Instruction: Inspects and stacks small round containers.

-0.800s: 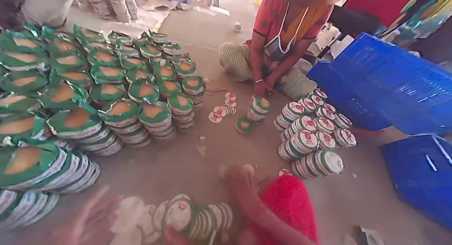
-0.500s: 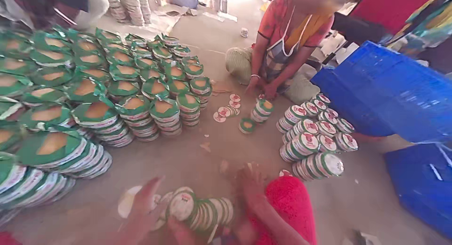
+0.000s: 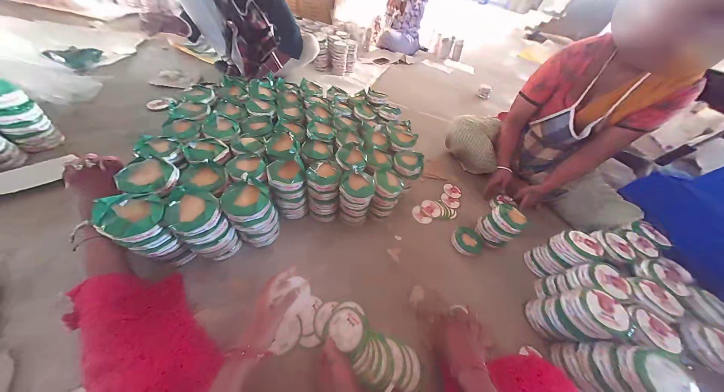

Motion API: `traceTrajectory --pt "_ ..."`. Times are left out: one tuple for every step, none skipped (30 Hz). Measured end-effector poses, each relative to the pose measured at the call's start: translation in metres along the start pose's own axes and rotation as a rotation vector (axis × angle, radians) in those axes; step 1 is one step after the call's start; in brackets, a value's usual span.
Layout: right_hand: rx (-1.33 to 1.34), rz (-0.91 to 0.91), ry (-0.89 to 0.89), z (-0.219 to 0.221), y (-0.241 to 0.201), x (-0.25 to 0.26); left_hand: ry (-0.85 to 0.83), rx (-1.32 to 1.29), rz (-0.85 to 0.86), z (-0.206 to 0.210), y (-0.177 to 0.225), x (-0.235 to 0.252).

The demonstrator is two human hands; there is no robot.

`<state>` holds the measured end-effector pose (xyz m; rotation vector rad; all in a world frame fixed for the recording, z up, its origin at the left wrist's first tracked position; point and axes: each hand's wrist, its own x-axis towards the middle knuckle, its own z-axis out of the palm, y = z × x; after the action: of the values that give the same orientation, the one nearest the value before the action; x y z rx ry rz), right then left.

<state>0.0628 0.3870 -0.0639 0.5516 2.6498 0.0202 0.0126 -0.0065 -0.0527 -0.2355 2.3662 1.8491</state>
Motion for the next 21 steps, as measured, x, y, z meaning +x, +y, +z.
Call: traceTrajectory --pt "0.02 0.012 0.025 -0.002 -0.002 -0.004 0.023 -0.026 -0.003 0.0 0.0 0.001" --pt "0.055 0.011 0.054 -0.006 -0.004 -0.006 0.044 -0.047 0.004 0.0 0.001 0.003" --pt "0.105 -0.015 0.076 -0.011 -0.004 -0.005 0.059 -0.062 0.015 0.002 0.004 0.006" --pt "0.188 -0.076 0.095 -0.016 -0.004 -0.002 0.065 -0.067 0.025 0.005 0.008 0.008" --pt "0.315 -0.145 0.101 -0.02 -0.005 0.006 0.053 -0.06 0.028 0.008 0.012 0.011" --pt "0.509 -0.201 0.067 -0.028 -0.01 0.016 0.019 -0.058 0.019 0.011 0.018 0.016" --pt "0.758 -0.25 0.058 -0.038 -0.02 0.027 -0.015 -0.049 0.021 0.017 0.023 0.022" --pt "1.017 -0.3 0.057 -0.049 -0.034 0.042 -0.053 -0.05 0.026 0.024 0.029 0.03" --pt "1.256 -0.313 0.031 -0.062 -0.049 0.06 -0.091 -0.063 0.033 0.035 0.034 0.037" --pt "1.449 -0.304 0.021 -0.074 -0.063 0.079 -0.138 -0.084 0.037 0.046 0.038 0.046" --pt "1.592 -0.276 0.029 -0.085 -0.077 0.101 -0.186 -0.105 0.042 0.057 0.043 0.054" --pt "1.694 -0.229 0.046 -0.096 -0.091 0.123 -0.229 -0.122 0.039 0.069 0.049 0.061" --pt "1.789 -0.175 0.061 -0.105 -0.104 0.146 -0.27 -0.132 0.032 0.08 0.054 0.069" --pt "1.852 -0.111 0.079 -0.111 -0.116 0.167 -0.309 -0.137 0.016 0.092 0.057 0.078" --pt "1.883 -0.072 0.077 -0.113 -0.126 0.188 -0.342 -0.144 -0.008 0.105 0.06 0.087" --pt "1.877 -0.064 0.077 -0.112 -0.135 0.206 -0.367 -0.154 -0.047 0.116 0.063 0.096" --pt "1.865 -0.072 0.094 -0.11 -0.144 0.222 -0.39 -0.17 -0.105 0.127 0.068 0.104" --pt "1.846 -0.092 0.128 -0.106 -0.151 0.237 -0.399 -0.187 -0.156 0.138 0.07 0.112" --pt "1.818 -0.124 0.165 -0.099 -0.157 0.253 -0.394 -0.203 -0.191 0.149 0.071 0.121" --pt "1.785 -0.159 0.183 -0.091 -0.162 0.267 -0.38 -0.204 -0.204 0.157 0.072 0.131" --pt "1.76 -0.189 0.195 -0.084 -0.165 0.278 -0.363 -0.204 -0.206 0.165 0.071 0.141"
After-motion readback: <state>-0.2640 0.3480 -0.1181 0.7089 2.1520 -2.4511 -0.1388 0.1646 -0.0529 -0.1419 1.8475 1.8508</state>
